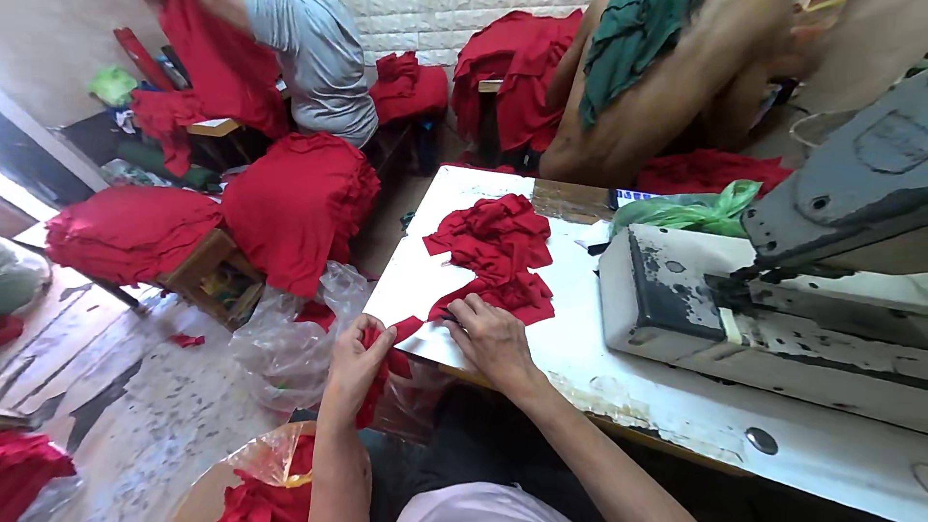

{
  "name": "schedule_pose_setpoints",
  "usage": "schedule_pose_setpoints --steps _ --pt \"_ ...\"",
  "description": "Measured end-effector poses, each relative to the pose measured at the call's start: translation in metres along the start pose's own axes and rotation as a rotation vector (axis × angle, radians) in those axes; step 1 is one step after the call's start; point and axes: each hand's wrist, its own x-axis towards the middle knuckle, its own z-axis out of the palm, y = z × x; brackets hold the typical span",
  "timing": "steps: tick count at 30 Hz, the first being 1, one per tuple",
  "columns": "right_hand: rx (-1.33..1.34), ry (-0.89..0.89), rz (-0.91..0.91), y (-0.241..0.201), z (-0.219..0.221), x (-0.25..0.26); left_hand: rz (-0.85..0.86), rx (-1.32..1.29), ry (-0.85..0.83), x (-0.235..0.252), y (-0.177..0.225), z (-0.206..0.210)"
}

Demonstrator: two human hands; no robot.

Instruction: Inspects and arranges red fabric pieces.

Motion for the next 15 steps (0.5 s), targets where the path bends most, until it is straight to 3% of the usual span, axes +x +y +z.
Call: schedule_pose_setpoints --steps 5,10,15 --pt "0.076 -0.023 -0.026 0.002 0.008 0.002 0.026 -0.046 -0.05 -0.001 0.003 -0.002" --pt "0.062 0.028 0.018 0.005 0.003 0.001 0.012 -0.09 0.011 -0.001 0.005 -0.001" --pt "0.07 -0.032 0.021 0.001 -0.005 -0.004 0.045 -0.096 0.016 0.001 0.004 0.002"
